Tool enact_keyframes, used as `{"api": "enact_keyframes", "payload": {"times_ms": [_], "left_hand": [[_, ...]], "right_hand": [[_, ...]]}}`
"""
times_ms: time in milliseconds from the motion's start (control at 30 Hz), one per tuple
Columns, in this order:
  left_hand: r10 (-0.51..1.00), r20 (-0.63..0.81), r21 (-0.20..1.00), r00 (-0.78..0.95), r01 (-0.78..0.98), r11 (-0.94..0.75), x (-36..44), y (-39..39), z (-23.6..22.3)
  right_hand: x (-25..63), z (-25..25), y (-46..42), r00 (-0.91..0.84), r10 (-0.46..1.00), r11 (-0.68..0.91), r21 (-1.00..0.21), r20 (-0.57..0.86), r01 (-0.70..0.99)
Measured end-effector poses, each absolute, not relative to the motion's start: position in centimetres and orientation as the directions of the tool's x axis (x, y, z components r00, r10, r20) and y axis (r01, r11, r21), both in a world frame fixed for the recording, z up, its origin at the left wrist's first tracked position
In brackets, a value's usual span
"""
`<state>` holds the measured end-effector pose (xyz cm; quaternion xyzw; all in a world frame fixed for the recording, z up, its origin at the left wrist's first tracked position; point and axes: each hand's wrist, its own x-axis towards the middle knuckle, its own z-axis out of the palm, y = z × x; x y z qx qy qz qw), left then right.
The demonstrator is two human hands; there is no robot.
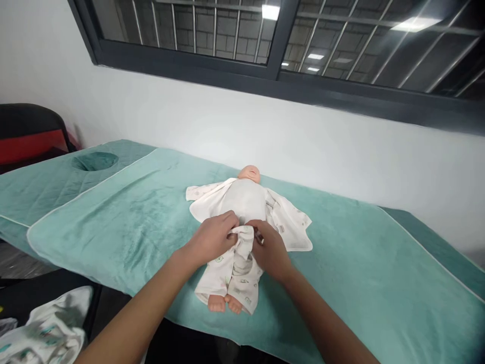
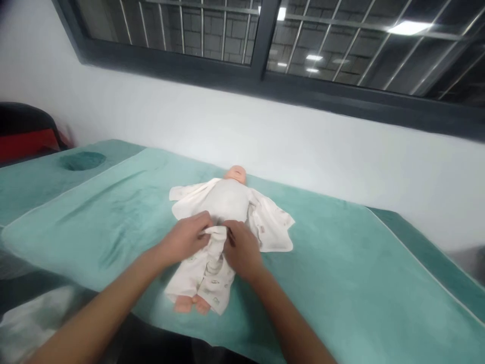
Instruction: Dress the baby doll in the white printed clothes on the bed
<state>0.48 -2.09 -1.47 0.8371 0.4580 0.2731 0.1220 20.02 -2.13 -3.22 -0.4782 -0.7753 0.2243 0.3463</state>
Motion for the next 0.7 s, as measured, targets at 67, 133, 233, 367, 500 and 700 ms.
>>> {"api": "enact_keyframes", "payload": {"times_ms": [67, 133, 233, 367, 500, 700], "left_hand": [[0.777, 0.489, 0.317, 0.397, 0.748, -0.582, 0.5, -2.3, -2.1], [0.686, 0.626, 0.204, 0.371, 0.771, -0.603, 0.5, -2.5, -3.0], [0.563, 0.743, 0.119, 0.361, 0.757, -0.642, 0.8, -2.8, -3.9], [0.599, 0.706, 0.182, 0.377, 0.721, -0.669, 1.2, -3.4, -3.6], [0.731, 0.574, 0.396, 0.368, 0.657, -0.641, 1.2, -3.8, -2.8], [0.902, 0.274, 0.635, 0.333, 0.642, -0.43, 0.3, -3.6, -2.4]], "right_hand": [[20.7, -2.2, -2.3, -0.373, 0.905, 0.355, -0.848, 0.205, 0.394], [21.3, -1.4, -2.5, -0.489, 0.867, 0.232, -0.946, 0.096, 0.226], [21.8, -0.6, -2.4, -0.562, 0.827, 0.083, -0.987, -0.009, 0.137], [21.4, -0.4, -2.1, -0.582, 0.812, 0.087, -0.979, -0.037, 0.183], [20.7, -0.4, -2.2, -0.557, 0.83, 0.244, -0.909, 0.016, 0.339], [21.0, 0.0, -2.9, -0.666, 0.746, 0.451, -0.722, -0.018, 0.525]]}}
